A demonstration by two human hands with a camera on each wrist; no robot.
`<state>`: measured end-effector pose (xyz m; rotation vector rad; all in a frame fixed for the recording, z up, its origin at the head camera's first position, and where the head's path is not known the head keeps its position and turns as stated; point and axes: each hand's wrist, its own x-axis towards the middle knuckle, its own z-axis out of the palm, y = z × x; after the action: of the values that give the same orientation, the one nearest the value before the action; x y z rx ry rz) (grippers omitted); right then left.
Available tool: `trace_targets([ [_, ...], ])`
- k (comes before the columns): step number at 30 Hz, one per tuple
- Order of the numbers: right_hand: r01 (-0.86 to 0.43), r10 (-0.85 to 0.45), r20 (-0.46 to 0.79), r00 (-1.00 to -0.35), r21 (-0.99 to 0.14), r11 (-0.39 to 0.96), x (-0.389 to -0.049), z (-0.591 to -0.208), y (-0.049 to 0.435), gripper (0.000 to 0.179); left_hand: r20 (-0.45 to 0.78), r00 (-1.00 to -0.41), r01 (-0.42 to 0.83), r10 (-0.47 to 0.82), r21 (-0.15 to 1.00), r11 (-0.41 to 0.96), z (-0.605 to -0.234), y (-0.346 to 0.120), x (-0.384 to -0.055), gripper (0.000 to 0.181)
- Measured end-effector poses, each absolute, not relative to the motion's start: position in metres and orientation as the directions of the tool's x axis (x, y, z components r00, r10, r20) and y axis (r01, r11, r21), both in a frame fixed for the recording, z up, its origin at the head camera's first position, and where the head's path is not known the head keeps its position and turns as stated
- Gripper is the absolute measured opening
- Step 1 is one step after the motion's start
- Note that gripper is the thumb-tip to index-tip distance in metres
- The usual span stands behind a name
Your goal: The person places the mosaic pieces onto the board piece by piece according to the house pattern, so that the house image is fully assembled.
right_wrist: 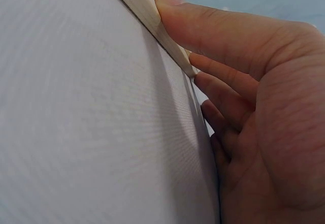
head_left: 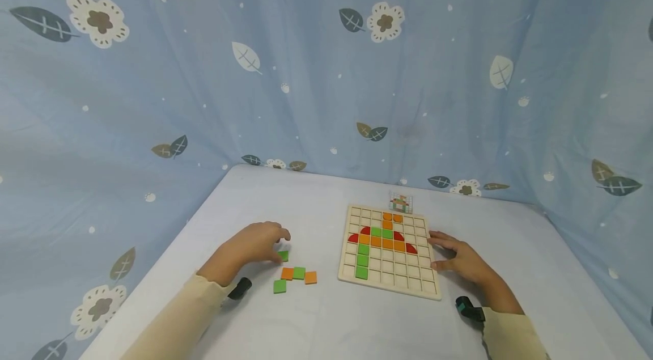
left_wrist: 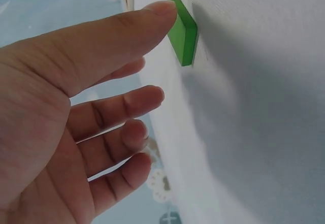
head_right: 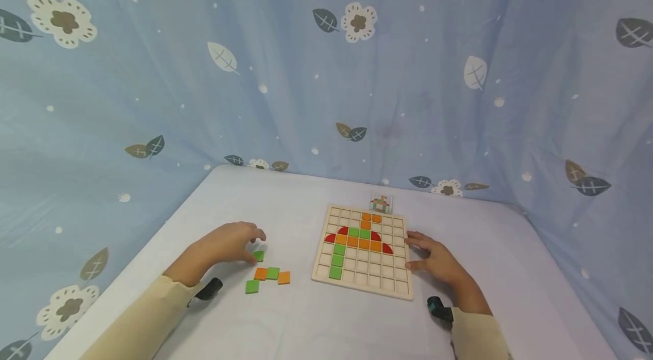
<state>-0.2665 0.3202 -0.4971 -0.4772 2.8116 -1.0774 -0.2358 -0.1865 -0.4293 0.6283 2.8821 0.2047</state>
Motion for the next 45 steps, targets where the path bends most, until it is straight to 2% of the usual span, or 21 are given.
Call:
trace_targets([
  [11,-0.276,-0.338,0.042,-0.94,-0.677,0.683,-0.267,-0.5,0.322,0.069,-0.181,-0.892,0.366,0.415,0.251,0.896,-0.436,-0.187,-0.238,0.038],
  [19,-0.257,-0.315,0.034,-0.948,-0.666,0.7,-0.267,-0.499,0.323,0.07,-0.174,-0.861,0.421,0.477,0.283,0.862,-0.436,-0.185,-0.242,0.022],
  [26,-0.241,-0.308,0.019,-0.951,-0.67,0.702,-0.267,-0.498,0.321,0.071,-0.167,-0.83,0.481,0.531,0.266,0.835,-0.439,-0.181,-0.248,0.018],
  [37,-0.257,-0.322,0.023,-0.946,-0.657,0.709,-0.266,-0.495,0.321,0.072,-0.081,-0.823,0.542,0.561,0.18,0.821,-0.445,-0.17,-0.253,0.017],
  [45,-0.259,-0.329,0.025,-0.944,-0.671,0.695,-0.268,-0.498,0.322,0.073,-0.064,-0.805,0.578,0.59,0.142,0.804,-0.442,-0.153,-0.26,0.016],
])
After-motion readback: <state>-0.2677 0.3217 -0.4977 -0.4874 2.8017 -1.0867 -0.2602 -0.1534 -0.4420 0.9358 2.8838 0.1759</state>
